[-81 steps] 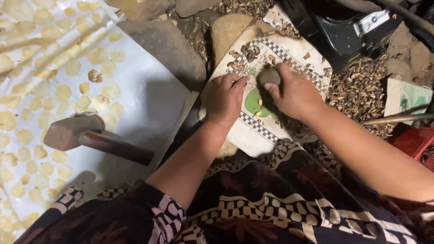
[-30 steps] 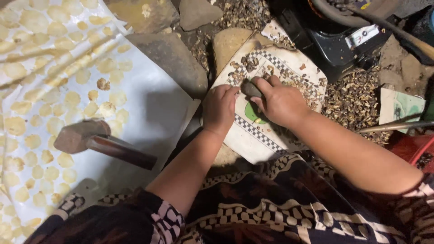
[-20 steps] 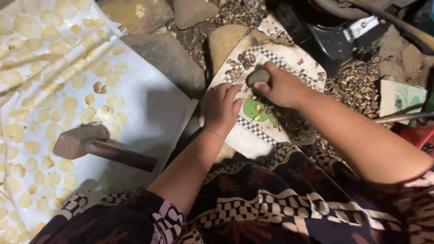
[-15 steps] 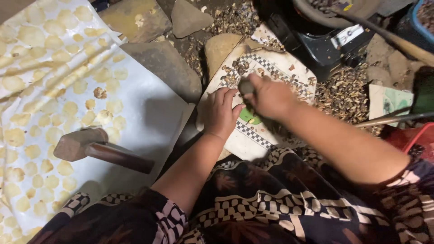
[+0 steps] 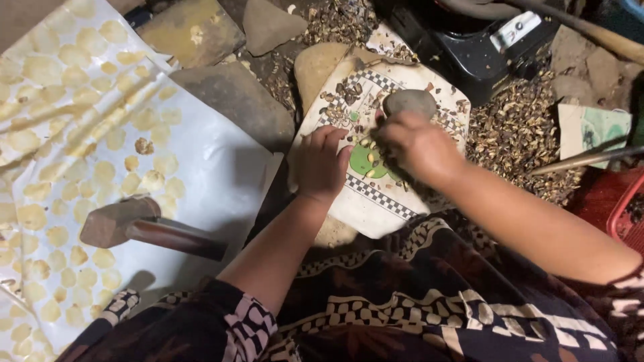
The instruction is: The person sits on the floor and cracks nuts using a hammer and a stone. They place nuts on a white sheet, strike them with a hammer, and then use a stone to further crush or peel them on a patterned board.
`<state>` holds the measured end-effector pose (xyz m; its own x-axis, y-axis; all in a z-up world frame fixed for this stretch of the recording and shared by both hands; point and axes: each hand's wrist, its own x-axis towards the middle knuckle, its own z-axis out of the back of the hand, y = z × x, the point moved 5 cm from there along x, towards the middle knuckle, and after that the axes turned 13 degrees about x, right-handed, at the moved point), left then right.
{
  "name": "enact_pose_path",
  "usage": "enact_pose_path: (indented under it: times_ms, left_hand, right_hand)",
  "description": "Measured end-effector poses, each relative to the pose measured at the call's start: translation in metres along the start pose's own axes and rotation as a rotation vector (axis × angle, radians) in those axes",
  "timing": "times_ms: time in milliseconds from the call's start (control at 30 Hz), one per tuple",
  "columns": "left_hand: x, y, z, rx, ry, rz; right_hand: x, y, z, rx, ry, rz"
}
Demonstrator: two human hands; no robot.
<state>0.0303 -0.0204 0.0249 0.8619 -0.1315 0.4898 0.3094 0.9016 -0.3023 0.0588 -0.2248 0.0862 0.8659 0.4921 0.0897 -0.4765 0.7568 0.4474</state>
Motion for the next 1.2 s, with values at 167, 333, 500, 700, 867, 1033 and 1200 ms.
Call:
enact_pose_path:
  times_ms: [167,333,500,700,867,1033,1200]
  left_hand:
    - [0.006,-0.001,0.004,-0.025,-0.073,-0.028]
    - [0.005,-0.001,-0.026,0.105,0.051,-0.163]
    - [0.008,-0.002,-0.042,0.036,0.225,-0.152]
    - [0.04,-0.006,0.003,-0.262,0.263,0.127]
    - [0.042,-0.001,-0.016,-0.462,0.269,0.299]
    - [0.03,-0.003,-0.033,-0.552,0.672,0.676]
    - [0.037,-0.02,-0.018,-0.73,0.707,0.735]
  right_hand:
    - [0.005,-0.01,-0.05,0.237,0.149,-0.244]
    - [0.013,-0.017,-0.053,0.139,0.299,-0.309]
    - [0.035,0.017,-0.01,0.167,0.303,-0.332]
    - [0.037,0.006,-0.038,0.322,0.299,-0.205]
    - [0.007,0.014,0.037,0.579,0.204,-0.527]
    - [-0.031,0.009,0.036,0.486,0.2,-0.665]
    - [-0.036,0.014,0.013,0.287,0.224,-0.444]
